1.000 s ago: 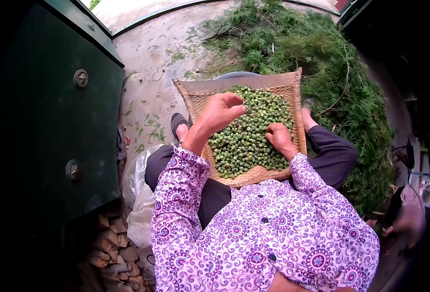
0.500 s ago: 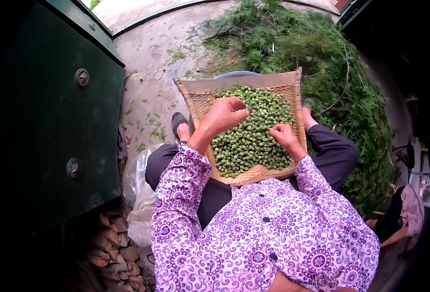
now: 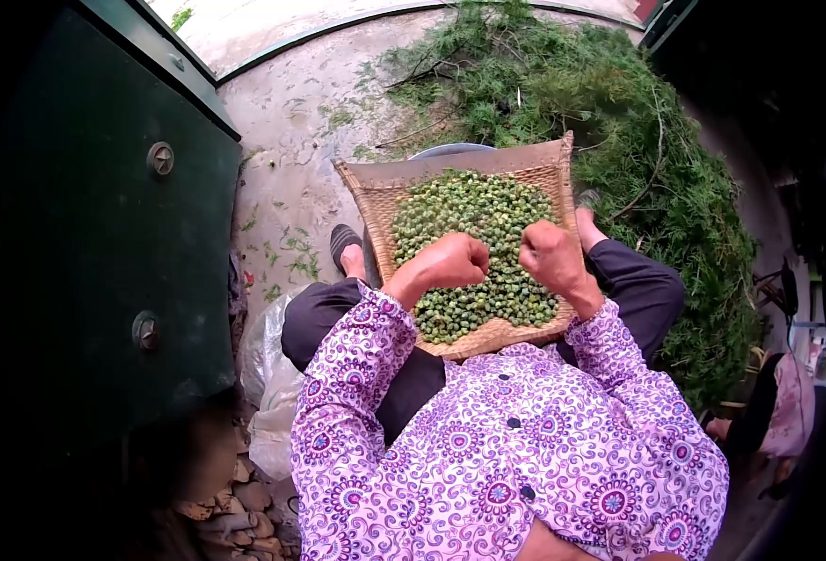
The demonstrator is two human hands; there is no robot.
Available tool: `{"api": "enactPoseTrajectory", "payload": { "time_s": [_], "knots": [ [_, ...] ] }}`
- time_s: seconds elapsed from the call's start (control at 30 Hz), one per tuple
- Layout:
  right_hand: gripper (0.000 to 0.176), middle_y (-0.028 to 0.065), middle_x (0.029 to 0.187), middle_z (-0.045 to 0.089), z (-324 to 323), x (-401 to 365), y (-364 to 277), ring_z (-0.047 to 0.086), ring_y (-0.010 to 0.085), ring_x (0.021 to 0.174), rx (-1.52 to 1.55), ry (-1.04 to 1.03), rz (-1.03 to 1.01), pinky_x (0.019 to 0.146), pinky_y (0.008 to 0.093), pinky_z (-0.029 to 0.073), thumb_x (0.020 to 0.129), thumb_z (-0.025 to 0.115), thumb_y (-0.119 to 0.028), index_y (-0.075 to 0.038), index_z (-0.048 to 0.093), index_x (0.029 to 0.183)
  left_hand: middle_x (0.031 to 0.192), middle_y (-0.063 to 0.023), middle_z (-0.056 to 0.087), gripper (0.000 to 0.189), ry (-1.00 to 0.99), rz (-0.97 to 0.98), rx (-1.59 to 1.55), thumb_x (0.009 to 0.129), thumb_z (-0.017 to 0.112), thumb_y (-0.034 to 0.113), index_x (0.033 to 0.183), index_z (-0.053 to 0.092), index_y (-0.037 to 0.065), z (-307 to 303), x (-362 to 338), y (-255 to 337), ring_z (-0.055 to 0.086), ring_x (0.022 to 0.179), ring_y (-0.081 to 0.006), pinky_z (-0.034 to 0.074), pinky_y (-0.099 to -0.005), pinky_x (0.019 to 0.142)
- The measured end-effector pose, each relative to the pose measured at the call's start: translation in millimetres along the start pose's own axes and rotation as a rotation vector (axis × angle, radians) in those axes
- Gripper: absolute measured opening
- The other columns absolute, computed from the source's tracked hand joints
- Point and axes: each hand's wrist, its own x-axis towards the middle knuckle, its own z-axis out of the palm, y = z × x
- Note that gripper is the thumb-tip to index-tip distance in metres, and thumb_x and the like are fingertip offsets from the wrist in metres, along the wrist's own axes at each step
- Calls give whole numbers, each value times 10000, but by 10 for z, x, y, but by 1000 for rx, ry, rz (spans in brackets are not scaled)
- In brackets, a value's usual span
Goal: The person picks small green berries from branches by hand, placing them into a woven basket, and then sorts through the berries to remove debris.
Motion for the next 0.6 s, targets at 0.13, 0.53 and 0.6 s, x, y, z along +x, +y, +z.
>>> {"api": "enactPoseTrajectory", "payload": {
  "time_s": [0.13, 0.53, 0.6],
  "knots": [
    [149, 139, 803, 585, -332, 79, 806, 572, 247, 733, -187, 432, 401, 650, 355, 475, 696, 597, -53, -14, 596, 840, 962, -113, 647, 392, -121, 87, 164, 703, 656, 151, 1065, 601, 11, -11, -203, -53, 610, 865, -198, 483, -293, 757],
    [309, 132, 976, 532, 1316, 498, -127, 501, 313, 942, 28, -340, -198, 787, 421, 432, 617, 713, -148, -54, 585, 882, 879, -47, 627, 285, 684, 183, -565, 832, 623, 151, 1043, 573, -34, -620, -483, 36, 581, 746, -86, 476, -219, 671],
    [294, 92, 951, 530, 1398, 460, -158, 485, 287, 942, -39, -366, -196, 778, 422, 415, 617, 716, -194, -83, 581, 854, 875, -44, 627, 274, 681, 173, -549, 830, 625, 150, 1031, 582, -30, -638, -499, 54, 577, 743, -85, 476, -221, 670]
  ]
}}
